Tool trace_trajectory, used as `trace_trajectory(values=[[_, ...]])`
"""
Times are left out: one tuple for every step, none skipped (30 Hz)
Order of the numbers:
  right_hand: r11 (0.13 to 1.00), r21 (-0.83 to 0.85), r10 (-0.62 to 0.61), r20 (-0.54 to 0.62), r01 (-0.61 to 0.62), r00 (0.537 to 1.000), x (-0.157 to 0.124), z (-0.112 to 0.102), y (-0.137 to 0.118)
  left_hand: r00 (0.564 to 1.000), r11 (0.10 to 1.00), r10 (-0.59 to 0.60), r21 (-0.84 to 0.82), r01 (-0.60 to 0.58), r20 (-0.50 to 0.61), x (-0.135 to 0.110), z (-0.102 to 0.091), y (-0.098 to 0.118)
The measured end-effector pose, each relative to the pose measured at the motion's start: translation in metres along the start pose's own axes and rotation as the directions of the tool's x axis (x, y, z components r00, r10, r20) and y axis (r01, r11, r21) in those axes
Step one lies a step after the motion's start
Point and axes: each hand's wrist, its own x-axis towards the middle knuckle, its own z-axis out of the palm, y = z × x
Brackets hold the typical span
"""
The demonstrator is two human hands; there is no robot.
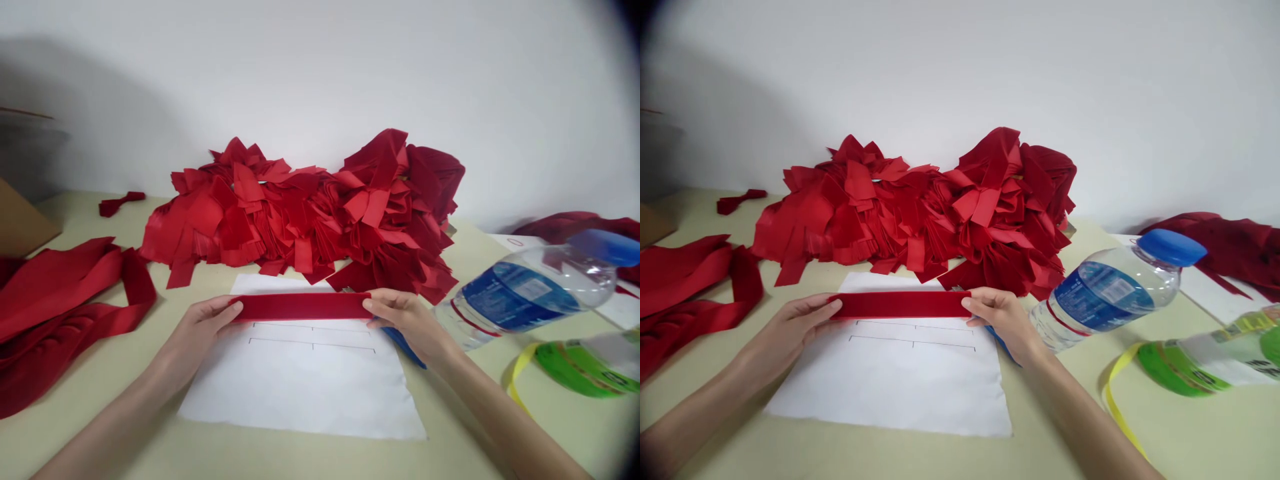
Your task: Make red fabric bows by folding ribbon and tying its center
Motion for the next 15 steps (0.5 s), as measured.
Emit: trace_trajectory(values=[[1.0,0.007,0.003,-0.028,-0.003,1.0,0.0003,-0.0007,0.0008,1.0,1.0,0.005,0.016,-0.005,-0.004,-0.0001,-0.0003,-0.0003],[1.0,0.018,0.006,-0.052,-0.005,0.999,0.0007,-0.0015,0.0016,1.0,1.0,0.01,0.029,-0.01,-0.023,0.0001,-0.0009,-0.0008],[1.0,0.03,0.009,-0.07,-0.006,0.998,0.0011,-0.0022,0.0022,0.998,0.999,0.017,0.038,-0.015,-0.055,0.0006,-0.0017,-0.0014],[0.999,0.041,0.01,-0.079,-0.006,0.997,0.0014,-0.0028,0.0024,0.996,0.999,0.024,0.042,-0.02,-0.089,0.0012,-0.0025,-0.0022],[0.999,0.051,0.009,-0.082,-0.004,0.997,0.0016,-0.0032,0.0023,0.992,0.999,0.03,0.039,-0.025,-0.123,0.0019,-0.0032,-0.003],[0.998,0.059,0.006,-0.082,-0.002,0.997,0.0016,-0.0033,0.0019,0.988,0.999,0.032,0.031,-0.027,-0.154,0.0025,-0.0038,-0.0037],[0.998,0.066,0.005,-0.08,0.0,0.997,0.0014,-0.0033,0.0012,0.983,1.0,0.026,0.019,-0.023,-0.181,0.003,-0.0041,-0.0042],[0.997,0.074,0.005,-0.076,0.001,0.997,0.0012,-0.0031,0.0004,0.98,1.0,0.015,0.007,-0.014,-0.199,0.0034,-0.0043,-0.0045],[0.997,0.08,0.006,-0.076,0.0,0.997,0.001,-0.0029,-0.0004,0.977,1.0,0.0,-0.005,-0.001,-0.211,0.0036,-0.0042,-0.0047],[0.996,0.086,0.007,-0.075,-0.001,0.997,0.0008,-0.0027,-0.001,0.975,1.0,-0.017,-0.015,0.015,-0.22,0.0037,-0.0041,-0.0046],[0.996,0.089,0.009,-0.074,-0.002,0.997,0.0007,-0.0026,-0.0013,0.973,0.999,-0.032,-0.02,0.028,-0.227,0.0038,-0.0039,-0.0045],[0.996,0.092,0.009,-0.073,-0.003,0.997,0.0006,-0.0026,-0.0013,0.972,0.999,-0.041,-0.021,0.037,-0.232,0.0038,-0.0038,-0.0044],[0.996,0.094,0.009,-0.071,-0.002,0.997,0.0007,-0.0027,-0.0009,0.971,0.999,-0.045,-0.019,0.042,-0.237,0.0039,-0.0038,-0.0043],[0.995,0.096,0.007,-0.07,-0.001,0.998,0.0009,-0.003,-0.0002,0.969,0.999,-0.047,-0.015,0.045,-0.243,0.004,-0.0039,-0.0044],[0.995,0.099,0.006,-0.069,0.001,0.998,0.0011,-0.0033,0.0006,0.967,0.999,-0.051,-0.011,0.05,-0.248,0.0041,-0.0041,-0.0046]])
